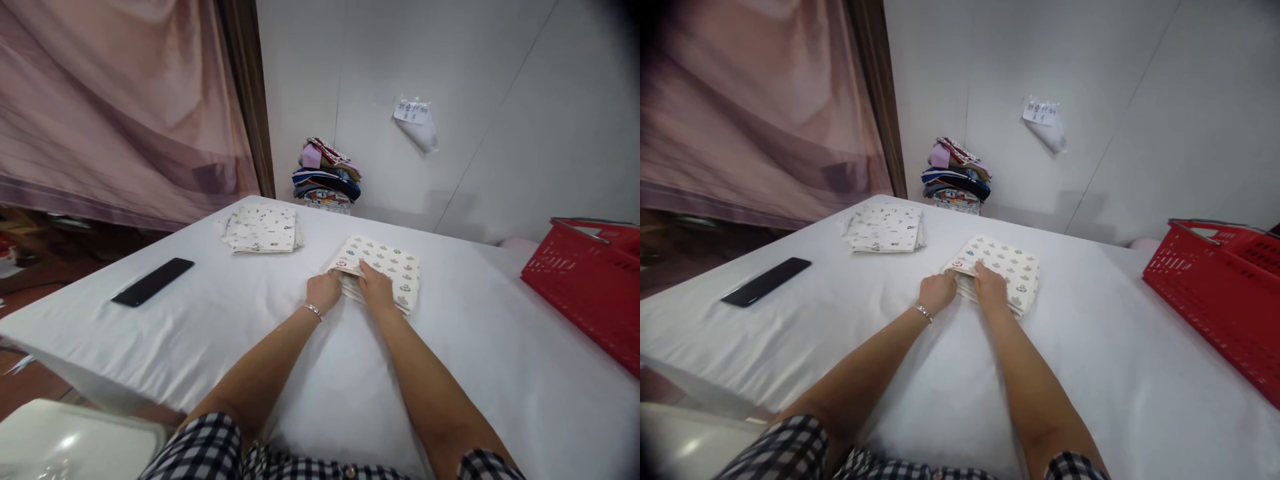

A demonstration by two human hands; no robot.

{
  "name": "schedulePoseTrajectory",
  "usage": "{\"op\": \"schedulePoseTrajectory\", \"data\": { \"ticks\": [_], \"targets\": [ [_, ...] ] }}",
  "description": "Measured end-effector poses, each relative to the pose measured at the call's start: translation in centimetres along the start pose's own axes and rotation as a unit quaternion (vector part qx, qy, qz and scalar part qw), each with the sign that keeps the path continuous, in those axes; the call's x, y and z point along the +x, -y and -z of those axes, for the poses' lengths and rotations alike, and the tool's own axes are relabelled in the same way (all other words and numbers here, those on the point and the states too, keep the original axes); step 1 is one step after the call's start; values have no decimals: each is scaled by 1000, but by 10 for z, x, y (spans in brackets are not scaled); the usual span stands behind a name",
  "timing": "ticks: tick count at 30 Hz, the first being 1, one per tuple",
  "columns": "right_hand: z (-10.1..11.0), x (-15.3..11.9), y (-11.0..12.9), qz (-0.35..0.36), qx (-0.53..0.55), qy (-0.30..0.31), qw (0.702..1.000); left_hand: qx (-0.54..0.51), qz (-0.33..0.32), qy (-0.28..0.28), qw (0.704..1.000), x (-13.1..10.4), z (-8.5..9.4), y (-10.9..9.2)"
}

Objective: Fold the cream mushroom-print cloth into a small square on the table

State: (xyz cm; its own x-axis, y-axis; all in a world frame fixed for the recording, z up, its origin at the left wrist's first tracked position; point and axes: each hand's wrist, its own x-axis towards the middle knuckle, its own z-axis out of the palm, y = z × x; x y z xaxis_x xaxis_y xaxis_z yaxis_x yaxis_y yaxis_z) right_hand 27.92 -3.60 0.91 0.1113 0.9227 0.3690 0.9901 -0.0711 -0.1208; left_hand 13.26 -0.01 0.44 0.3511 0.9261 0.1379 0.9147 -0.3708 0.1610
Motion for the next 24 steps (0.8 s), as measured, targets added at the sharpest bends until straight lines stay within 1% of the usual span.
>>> {"op": "schedulePoseTrajectory", "data": {
  "ticks": [2, 5, 8, 11, 14, 17, 20, 24],
  "targets": [
    [2, -1, 3, 7, -8, 13, 1000, -1, 22, 4, 1000, -3, 4, 7],
    [4, -2, 7, 26, -15, 34, 999, -7, 29, 10, 999, -9, 7, 16],
    [3, -2, 7, 23, -17, 45, 999, -27, 28, 5, 999, -12, 9, 17],
    [2, -2, 7, 28, -16, 55, 998, -57, 24, -12, 998, -10, 9, 18],
    [2, -3, 7, 34, -14, 57, 998, -64, 23, -33, 997, -7, 7, 20],
    [3, -4, 8, 42, -15, 62, 997, -65, 38, -43, 996, -5, 4, 24],
    [3, -6, 9, 52, -12, 55, 997, -88, 48, -54, 993, -2, 0, 27],
    [2, -7, 11, 60, -7, 54, 997, -137, 91, -52, 985, 4, -4, 27]
  ]
}}
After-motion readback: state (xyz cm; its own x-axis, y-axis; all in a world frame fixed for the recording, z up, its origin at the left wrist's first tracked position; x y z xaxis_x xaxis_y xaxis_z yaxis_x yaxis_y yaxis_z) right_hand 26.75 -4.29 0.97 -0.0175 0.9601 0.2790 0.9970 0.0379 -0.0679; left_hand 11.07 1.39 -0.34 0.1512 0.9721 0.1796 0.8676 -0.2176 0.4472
